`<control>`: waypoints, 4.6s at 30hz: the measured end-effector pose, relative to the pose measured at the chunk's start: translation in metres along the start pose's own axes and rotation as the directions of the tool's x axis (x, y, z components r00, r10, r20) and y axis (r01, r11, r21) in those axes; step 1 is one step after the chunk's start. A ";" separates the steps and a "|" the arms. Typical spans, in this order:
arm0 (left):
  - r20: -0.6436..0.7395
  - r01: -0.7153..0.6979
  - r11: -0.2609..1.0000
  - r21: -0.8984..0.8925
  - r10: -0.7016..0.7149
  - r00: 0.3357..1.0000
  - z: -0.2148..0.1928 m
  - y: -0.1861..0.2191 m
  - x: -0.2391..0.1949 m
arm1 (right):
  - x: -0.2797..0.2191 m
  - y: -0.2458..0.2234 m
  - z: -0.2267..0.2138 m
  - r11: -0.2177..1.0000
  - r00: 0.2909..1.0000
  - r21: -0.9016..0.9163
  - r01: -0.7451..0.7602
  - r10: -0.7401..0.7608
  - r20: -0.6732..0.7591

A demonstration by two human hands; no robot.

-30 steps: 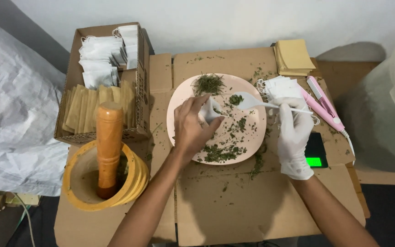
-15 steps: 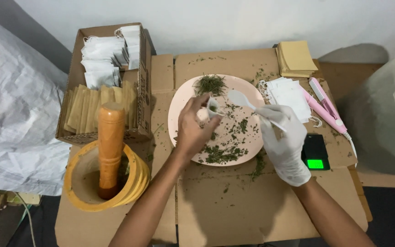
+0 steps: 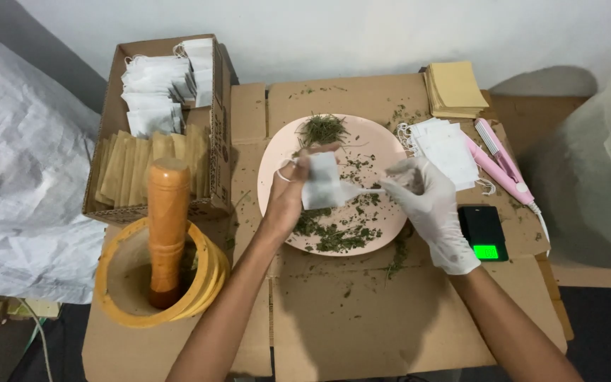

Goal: Manually filling small tea bags with loose tea leaves using a spoon, weighing each bag on a digital scale for accuracy, and then sealing them with a heat sealer.

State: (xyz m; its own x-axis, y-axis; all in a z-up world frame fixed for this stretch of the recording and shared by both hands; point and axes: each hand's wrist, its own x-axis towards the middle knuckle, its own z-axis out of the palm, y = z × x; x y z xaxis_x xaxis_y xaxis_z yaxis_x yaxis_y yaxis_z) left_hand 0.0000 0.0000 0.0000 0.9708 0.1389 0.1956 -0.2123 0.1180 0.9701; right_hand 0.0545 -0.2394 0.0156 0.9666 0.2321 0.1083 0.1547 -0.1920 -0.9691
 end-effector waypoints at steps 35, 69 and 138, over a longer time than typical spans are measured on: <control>0.052 -0.195 0.949 0.248 0.188 0.981 0.033 0.020 -0.021 | -0.015 -0.009 0.014 0.964 0.969 0.111 0.240 -0.245 0.034; 0.132 -0.071 0.962 0.262 0.037 0.991 0.033 0.019 -0.027 | -0.007 0.016 0.002 0.960 0.990 0.244 0.134 -0.142 0.018; 0.448 -0.472 0.707 0.526 0.241 0.861 0.211 -0.094 0.062 | -0.083 0.086 -0.166 0.967 0.807 -0.231 -0.106 -0.052 -0.589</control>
State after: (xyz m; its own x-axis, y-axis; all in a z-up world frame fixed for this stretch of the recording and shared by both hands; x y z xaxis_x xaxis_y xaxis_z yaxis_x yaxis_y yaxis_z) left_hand 0.1035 -0.2101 -0.0492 0.8344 -0.2928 0.4670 -0.5499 -0.4998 0.6692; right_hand 0.0215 -0.4339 -0.0401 0.8920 -0.3640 0.2680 0.0940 -0.4304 -0.8977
